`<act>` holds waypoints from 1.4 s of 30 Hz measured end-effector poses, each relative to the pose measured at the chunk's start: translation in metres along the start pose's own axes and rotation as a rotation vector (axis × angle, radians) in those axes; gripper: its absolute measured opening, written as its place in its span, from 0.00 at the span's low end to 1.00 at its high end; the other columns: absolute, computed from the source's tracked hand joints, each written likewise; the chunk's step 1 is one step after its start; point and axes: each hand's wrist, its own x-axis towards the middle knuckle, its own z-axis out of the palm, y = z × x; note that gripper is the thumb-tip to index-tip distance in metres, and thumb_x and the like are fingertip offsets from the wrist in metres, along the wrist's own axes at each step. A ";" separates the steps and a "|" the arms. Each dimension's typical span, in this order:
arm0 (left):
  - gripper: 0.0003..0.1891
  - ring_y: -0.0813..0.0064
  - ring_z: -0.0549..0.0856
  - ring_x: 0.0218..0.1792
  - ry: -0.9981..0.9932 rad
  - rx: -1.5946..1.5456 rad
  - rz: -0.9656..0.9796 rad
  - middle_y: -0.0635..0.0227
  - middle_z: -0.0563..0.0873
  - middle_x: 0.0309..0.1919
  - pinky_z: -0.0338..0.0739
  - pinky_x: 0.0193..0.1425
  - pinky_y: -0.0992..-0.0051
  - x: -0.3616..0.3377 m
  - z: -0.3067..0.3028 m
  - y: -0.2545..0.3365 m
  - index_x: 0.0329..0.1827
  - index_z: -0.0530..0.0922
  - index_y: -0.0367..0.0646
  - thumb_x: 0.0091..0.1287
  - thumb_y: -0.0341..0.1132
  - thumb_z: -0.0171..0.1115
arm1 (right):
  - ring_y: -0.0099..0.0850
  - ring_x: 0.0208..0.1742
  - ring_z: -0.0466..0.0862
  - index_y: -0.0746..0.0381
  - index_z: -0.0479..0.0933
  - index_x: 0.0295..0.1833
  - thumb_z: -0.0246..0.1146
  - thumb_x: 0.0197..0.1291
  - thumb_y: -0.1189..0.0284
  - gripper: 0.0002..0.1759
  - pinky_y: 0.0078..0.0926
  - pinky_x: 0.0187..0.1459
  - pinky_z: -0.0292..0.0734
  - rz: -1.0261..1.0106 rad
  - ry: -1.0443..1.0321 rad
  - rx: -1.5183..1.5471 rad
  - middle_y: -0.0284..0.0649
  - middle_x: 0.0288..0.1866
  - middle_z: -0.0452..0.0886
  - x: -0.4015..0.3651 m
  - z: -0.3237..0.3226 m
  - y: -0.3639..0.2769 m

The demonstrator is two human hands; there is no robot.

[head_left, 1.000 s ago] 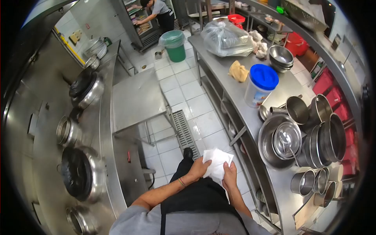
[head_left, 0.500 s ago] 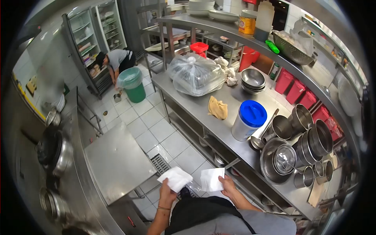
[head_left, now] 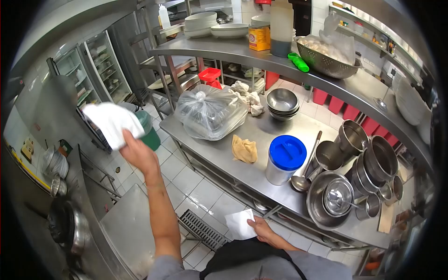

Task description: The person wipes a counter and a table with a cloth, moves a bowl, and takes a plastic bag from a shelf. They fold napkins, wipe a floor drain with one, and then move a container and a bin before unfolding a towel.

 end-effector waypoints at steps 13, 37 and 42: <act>0.16 0.66 0.84 0.44 0.316 -0.369 0.129 0.55 0.84 0.49 0.79 0.51 0.68 0.101 0.114 -0.008 0.53 0.74 0.26 0.75 0.34 0.53 | 0.33 0.52 0.86 0.65 0.74 0.62 0.56 0.76 0.71 0.15 0.34 0.56 0.82 0.017 -0.184 0.152 0.43 0.54 0.85 0.076 -0.021 -0.073; 0.27 0.50 0.59 0.80 -1.129 1.175 0.036 0.64 0.66 0.78 0.36 0.72 0.20 0.352 0.300 -0.447 0.68 0.76 0.67 0.72 0.63 0.42 | 0.36 0.54 0.85 0.66 0.72 0.64 0.59 0.73 0.72 0.18 0.39 0.58 0.79 -0.141 0.021 0.114 0.44 0.56 0.84 0.186 0.155 -0.191; 0.28 0.53 0.74 0.69 -0.639 0.623 0.226 0.51 0.79 0.65 0.60 0.72 0.45 0.286 0.267 -0.382 0.62 0.81 0.47 0.74 0.57 0.49 | 0.33 0.52 0.85 0.67 0.73 0.65 0.56 0.74 0.74 0.17 0.35 0.58 0.79 -0.224 0.069 0.021 0.43 0.55 0.84 0.198 0.150 -0.196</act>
